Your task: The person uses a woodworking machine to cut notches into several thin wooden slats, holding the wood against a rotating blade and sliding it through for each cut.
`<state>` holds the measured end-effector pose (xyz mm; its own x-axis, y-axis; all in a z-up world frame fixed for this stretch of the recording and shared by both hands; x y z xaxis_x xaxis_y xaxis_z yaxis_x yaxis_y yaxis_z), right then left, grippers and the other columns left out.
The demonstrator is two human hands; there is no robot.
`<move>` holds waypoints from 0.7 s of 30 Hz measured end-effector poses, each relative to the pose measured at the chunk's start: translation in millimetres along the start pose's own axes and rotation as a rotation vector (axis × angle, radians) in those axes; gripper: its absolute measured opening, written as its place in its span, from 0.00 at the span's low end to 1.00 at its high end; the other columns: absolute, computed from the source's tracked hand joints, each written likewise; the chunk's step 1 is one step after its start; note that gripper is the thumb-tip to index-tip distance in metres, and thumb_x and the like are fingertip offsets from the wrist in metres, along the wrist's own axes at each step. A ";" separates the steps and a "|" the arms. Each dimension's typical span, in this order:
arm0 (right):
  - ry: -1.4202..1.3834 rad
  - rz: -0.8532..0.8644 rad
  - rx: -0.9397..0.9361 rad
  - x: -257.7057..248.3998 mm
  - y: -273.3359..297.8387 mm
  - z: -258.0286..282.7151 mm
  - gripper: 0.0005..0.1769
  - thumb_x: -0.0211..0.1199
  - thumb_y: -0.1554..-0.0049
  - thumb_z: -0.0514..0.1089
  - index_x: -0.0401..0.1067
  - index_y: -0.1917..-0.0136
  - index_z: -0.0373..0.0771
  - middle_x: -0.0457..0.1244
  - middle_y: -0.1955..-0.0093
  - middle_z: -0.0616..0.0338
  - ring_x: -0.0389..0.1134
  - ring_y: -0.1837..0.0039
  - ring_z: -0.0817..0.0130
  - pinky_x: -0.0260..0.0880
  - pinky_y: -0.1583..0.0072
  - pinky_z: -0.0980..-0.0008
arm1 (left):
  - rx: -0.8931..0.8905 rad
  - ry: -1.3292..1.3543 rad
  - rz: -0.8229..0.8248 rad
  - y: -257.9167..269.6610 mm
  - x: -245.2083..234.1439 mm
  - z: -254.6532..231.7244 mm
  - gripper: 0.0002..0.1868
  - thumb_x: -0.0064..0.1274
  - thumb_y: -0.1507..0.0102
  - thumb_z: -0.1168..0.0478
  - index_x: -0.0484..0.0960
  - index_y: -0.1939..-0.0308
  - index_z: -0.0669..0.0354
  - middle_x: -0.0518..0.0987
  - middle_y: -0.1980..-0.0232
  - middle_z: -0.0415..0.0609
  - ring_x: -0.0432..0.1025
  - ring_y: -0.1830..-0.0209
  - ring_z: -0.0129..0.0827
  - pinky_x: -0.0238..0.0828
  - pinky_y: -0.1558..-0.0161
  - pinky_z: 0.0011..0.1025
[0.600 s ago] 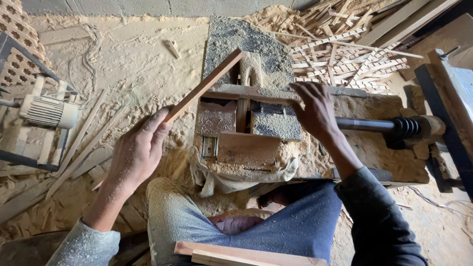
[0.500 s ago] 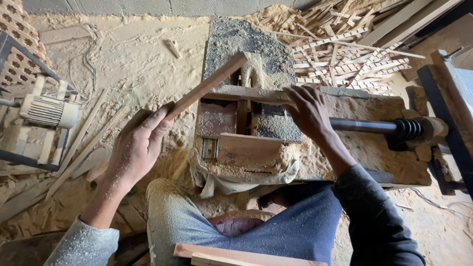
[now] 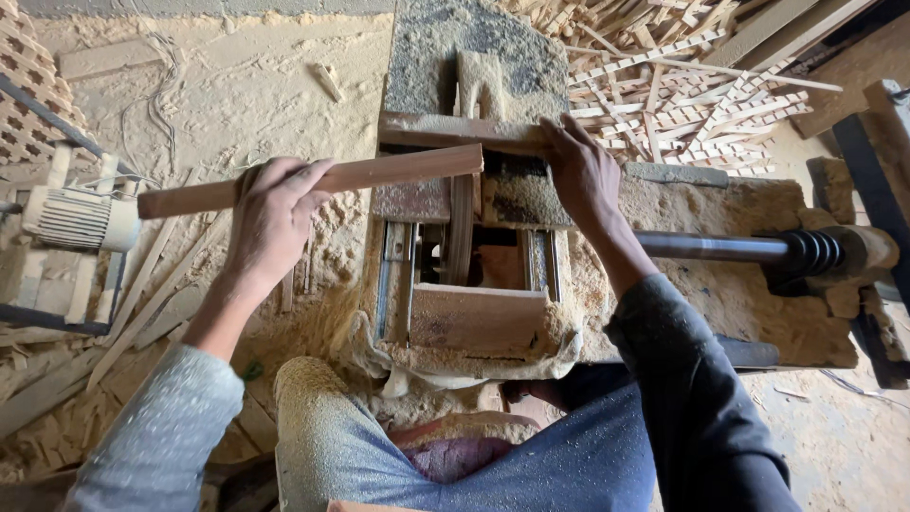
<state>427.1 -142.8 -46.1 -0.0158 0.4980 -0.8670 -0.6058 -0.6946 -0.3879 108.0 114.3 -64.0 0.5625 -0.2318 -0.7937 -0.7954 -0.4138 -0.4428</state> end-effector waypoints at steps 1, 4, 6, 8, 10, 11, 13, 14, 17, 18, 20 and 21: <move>0.000 0.000 0.003 5.3 -7.8 -4.1 0.21 0.59 0.35 0.47 0.71 0.29 0.53 0.62 0.28 0.48 0.69 0.42 0.30 0.71 0.45 0.36 | 0.002 0.001 0.002 -9.1 9.5 6.8 0.18 0.51 0.27 0.57 0.82 0.33 0.47 0.79 0.47 0.50 0.73 0.47 0.45 0.59 0.35 0.43; 0.008 0.086 0.110 13.9 -21.0 -13.3 0.23 0.62 0.36 0.49 0.70 0.29 0.59 0.61 0.26 0.55 0.69 0.39 0.35 0.71 0.42 0.39 | 0.029 0.005 0.012 -34.8 44.3 31.5 0.16 0.52 0.27 0.59 0.84 0.36 0.43 0.80 0.49 0.51 0.74 0.47 0.49 0.60 0.34 0.44; -0.020 0.143 0.122 6.3 -19.0 -7.9 0.25 0.62 0.37 0.52 0.67 0.27 0.62 0.59 0.24 0.56 0.67 0.36 0.35 0.70 0.41 0.35 | 0.086 -0.103 0.009 -49.2 73.4 53.1 0.15 0.55 0.29 0.54 0.85 0.39 0.36 0.80 0.47 0.51 0.74 0.45 0.51 0.63 0.35 0.45; -0.010 0.150 0.161 6.3 -19.9 -9.4 0.25 0.63 0.38 0.54 0.68 0.28 0.62 0.59 0.24 0.57 0.67 0.36 0.36 0.70 0.40 0.36 | 0.096 -0.096 0.000 -61.0 92.3 60.9 0.13 0.56 0.29 0.53 0.87 0.42 0.35 0.79 0.48 0.49 0.75 0.46 0.50 0.64 0.36 0.44; -0.007 0.155 0.197 13.6 -22.2 -11.2 0.25 0.63 0.39 0.56 0.68 0.29 0.63 0.59 0.24 0.58 0.67 0.36 0.37 0.70 0.40 0.36 | 0.106 -0.097 -0.009 -72.1 95.5 57.9 0.10 0.57 0.29 0.51 0.88 0.45 0.33 0.79 0.48 0.47 0.75 0.47 0.49 0.64 0.37 0.43; -0.041 0.134 0.213 20.2 -24.4 -13.2 0.25 0.66 0.42 0.61 0.69 0.32 0.63 0.60 0.26 0.63 0.68 0.37 0.40 0.70 0.39 0.38 | 0.076 -0.067 0.011 -77.7 91.4 51.3 0.10 0.58 0.30 0.54 0.88 0.45 0.35 0.77 0.48 0.48 0.74 0.46 0.50 0.65 0.37 0.44; -0.075 0.117 0.229 24.9 -26.2 -9.7 0.27 0.68 0.46 0.66 0.70 0.36 0.63 0.62 0.29 0.67 0.69 0.38 0.44 0.70 0.39 0.39 | 0.043 -0.036 0.032 -86.0 87.2 40.5 0.11 0.60 0.31 0.57 0.89 0.46 0.37 0.75 0.47 0.50 0.74 0.45 0.52 0.65 0.37 0.44; -0.100 0.114 0.190 23.0 -25.9 -3.3 0.28 0.68 0.47 0.68 0.65 0.41 0.55 0.61 0.37 0.64 0.67 0.44 0.56 0.71 0.47 0.53 | 0.058 -0.041 -0.019 -88.8 86.1 36.0 0.13 0.62 0.34 0.64 0.88 0.47 0.43 0.74 0.47 0.50 0.71 0.51 0.45 0.70 0.53 0.36; -0.108 0.115 0.229 44.1 -34.5 -8.8 0.37 0.70 0.50 0.69 0.56 0.43 0.47 0.57 0.42 0.59 0.61 0.46 0.65 0.69 0.49 0.60 | 0.039 -0.038 -0.058 -90.7 71.6 16.7 0.20 0.65 0.40 0.74 0.78 0.47 0.54 0.70 0.47 0.53 0.69 0.56 0.40 0.75 0.67 0.33; -0.088 0.119 0.307 55.7 -38.6 -15.1 0.42 0.71 0.53 0.68 0.53 0.39 0.48 0.54 0.39 0.56 0.58 0.41 0.63 0.67 0.42 0.53 | 0.004 -0.029 -0.047 -89.9 64.7 9.9 0.26 0.66 0.41 0.76 0.68 0.46 0.58 0.69 0.47 0.56 0.71 0.55 0.43 0.75 0.63 0.39; -0.068 0.131 0.349 51.2 -37.5 -5.3 0.48 0.72 0.56 0.74 0.54 0.37 0.47 0.53 0.36 0.56 0.57 0.37 0.59 0.63 0.38 0.48 | -0.064 0.012 0.009 -94.6 59.1 0.5 0.32 0.66 0.41 0.74 0.66 0.38 0.61 0.69 0.43 0.59 0.71 0.52 0.45 0.75 0.57 0.41; -0.046 0.143 0.393 48.2 -36.1 -1.6 0.55 0.73 0.60 0.81 0.55 0.36 0.46 0.52 0.34 0.55 0.55 0.33 0.56 0.58 0.33 0.43 | -0.130 0.055 0.066 -96.5 58.1 -4.1 0.38 0.66 0.41 0.72 0.64 0.30 0.65 0.69 0.39 0.62 0.72 0.48 0.47 0.76 0.50 0.43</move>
<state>449.5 -94.5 -74.4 -0.1515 0.4396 -0.8853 -0.8521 -0.5121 -0.1084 218.3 137.1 -65.6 0.5245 -0.3086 -0.7935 -0.7969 -0.5061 -0.3299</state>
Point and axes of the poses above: each hand's wrist, its own y-axis away from the middle knuckle, its own x-axis out of the palm, z = x × y, the point moved 2 cm from there along -y, towards the middle knuckle
